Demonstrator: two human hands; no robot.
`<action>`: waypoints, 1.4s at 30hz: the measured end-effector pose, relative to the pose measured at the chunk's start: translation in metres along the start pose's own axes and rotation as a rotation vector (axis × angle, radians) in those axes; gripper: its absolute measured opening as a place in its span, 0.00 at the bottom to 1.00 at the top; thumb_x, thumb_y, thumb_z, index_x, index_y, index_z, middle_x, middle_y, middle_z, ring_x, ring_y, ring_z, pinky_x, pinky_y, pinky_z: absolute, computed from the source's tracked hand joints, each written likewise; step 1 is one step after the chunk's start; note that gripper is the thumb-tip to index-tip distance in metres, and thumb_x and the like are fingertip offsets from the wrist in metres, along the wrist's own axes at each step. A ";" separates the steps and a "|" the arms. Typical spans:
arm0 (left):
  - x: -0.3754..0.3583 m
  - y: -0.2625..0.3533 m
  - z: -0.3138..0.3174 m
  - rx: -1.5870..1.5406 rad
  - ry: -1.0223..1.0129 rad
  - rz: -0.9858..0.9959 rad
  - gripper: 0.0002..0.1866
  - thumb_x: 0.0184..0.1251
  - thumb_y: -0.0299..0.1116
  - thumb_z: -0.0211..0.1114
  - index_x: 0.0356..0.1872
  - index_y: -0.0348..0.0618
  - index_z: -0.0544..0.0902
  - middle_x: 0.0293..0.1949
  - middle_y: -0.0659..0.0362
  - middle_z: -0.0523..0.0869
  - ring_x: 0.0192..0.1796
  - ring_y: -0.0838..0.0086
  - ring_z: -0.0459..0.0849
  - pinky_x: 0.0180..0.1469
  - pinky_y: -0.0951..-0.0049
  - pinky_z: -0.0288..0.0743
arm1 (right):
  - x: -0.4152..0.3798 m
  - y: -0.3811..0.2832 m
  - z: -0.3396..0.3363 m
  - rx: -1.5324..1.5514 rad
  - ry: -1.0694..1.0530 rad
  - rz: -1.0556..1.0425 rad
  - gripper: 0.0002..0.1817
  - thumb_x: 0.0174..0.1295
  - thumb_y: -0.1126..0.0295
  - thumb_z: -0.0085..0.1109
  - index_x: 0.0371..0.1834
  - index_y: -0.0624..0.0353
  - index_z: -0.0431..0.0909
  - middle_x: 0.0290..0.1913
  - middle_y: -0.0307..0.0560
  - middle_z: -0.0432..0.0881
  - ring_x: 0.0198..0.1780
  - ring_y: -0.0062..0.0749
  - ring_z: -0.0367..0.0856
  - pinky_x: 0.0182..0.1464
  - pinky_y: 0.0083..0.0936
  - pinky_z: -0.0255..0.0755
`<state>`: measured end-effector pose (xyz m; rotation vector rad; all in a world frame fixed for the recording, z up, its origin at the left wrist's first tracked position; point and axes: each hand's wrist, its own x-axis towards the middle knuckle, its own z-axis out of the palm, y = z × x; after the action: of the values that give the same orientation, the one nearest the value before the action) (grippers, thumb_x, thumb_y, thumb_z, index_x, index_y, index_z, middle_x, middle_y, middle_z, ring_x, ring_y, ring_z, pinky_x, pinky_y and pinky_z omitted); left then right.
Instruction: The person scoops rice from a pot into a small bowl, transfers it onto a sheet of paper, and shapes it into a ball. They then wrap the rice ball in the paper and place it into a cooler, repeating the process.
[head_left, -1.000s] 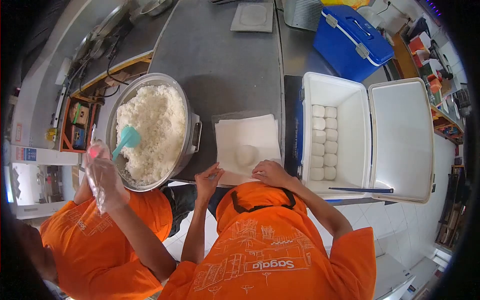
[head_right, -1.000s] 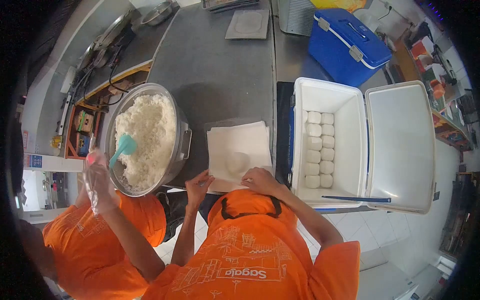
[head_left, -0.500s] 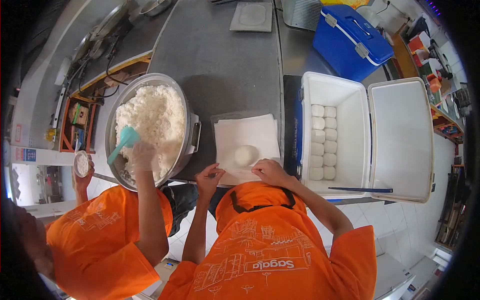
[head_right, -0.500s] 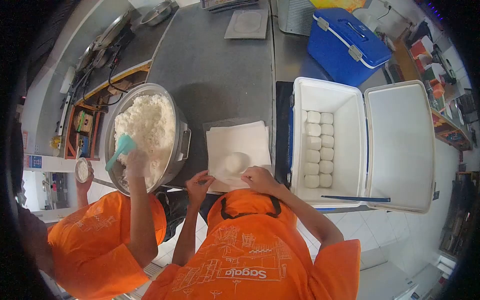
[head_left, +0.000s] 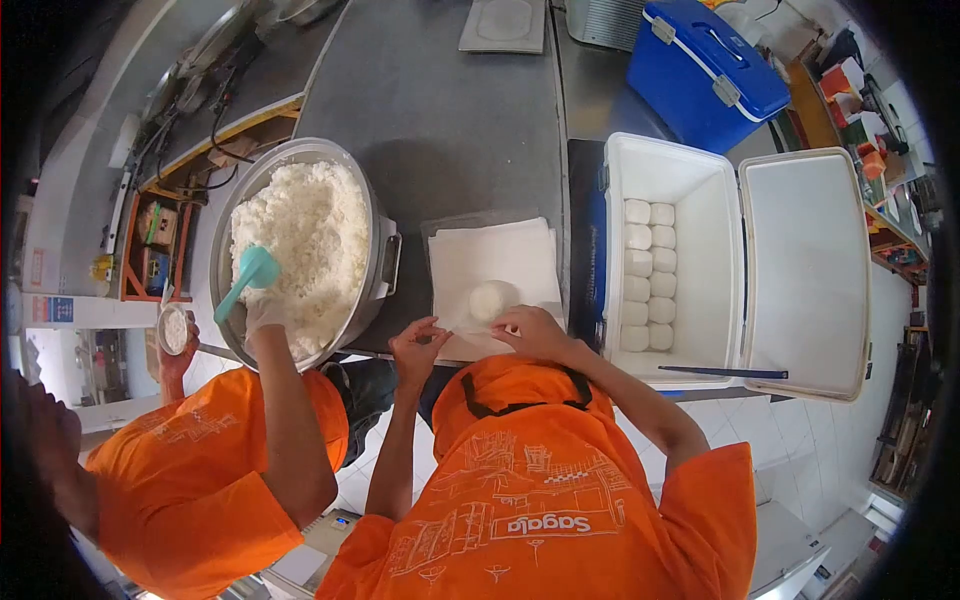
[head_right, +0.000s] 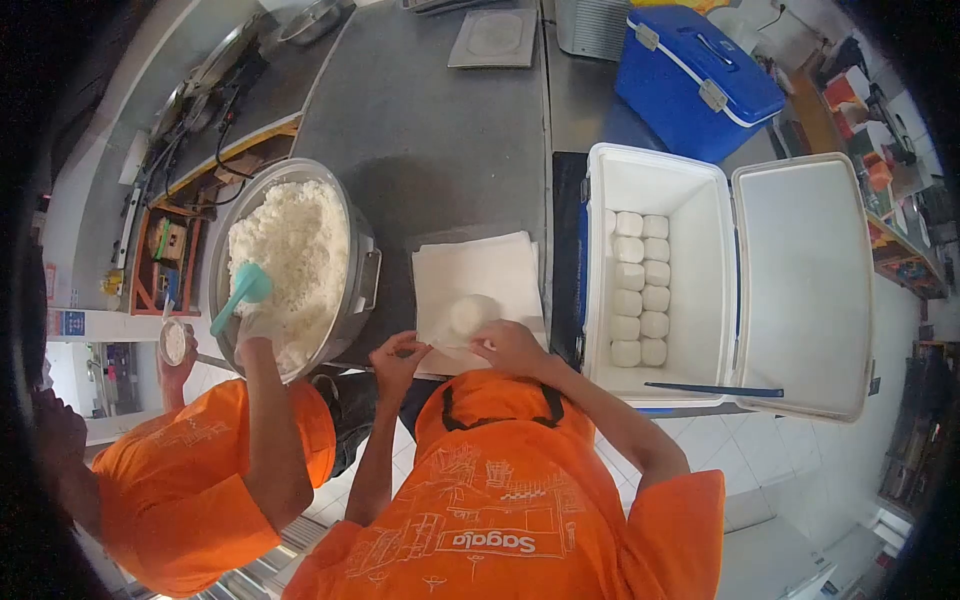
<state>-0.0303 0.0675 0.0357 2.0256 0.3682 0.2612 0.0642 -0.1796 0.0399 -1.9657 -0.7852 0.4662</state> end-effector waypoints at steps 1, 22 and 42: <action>0.001 0.002 0.000 0.002 0.006 0.014 0.17 0.51 0.21 0.79 0.45 0.34 0.87 0.31 0.56 0.92 0.34 0.79 0.89 0.39 0.77 0.81 | 0.004 0.000 0.003 0.002 0.000 0.001 0.13 0.66 0.59 0.60 0.37 0.56 0.87 0.39 0.49 0.87 0.43 0.47 0.84 0.49 0.40 0.77; 0.002 0.008 -0.001 -0.005 -0.023 -0.089 0.17 0.50 0.23 0.80 0.42 0.35 0.87 0.30 0.59 0.92 0.34 0.80 0.87 0.41 0.76 0.80 | 0.041 -0.012 0.016 -0.177 -0.012 -0.111 0.11 0.67 0.65 0.58 0.39 0.59 0.87 0.37 0.49 0.84 0.40 0.46 0.84 0.45 0.39 0.77; 0.014 0.044 0.001 0.107 -0.079 0.171 0.28 0.47 0.30 0.84 0.53 0.38 0.85 0.40 0.56 0.91 0.42 0.70 0.89 0.55 0.68 0.80 | 0.041 -0.004 0.028 -0.333 -0.046 -0.156 0.08 0.69 0.65 0.55 0.39 0.57 0.80 0.41 0.47 0.80 0.43 0.45 0.82 0.45 0.41 0.78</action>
<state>-0.0108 0.0525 0.0742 2.1687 0.1625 0.2708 0.0758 -0.1319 0.0295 -2.1815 -1.0935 0.3027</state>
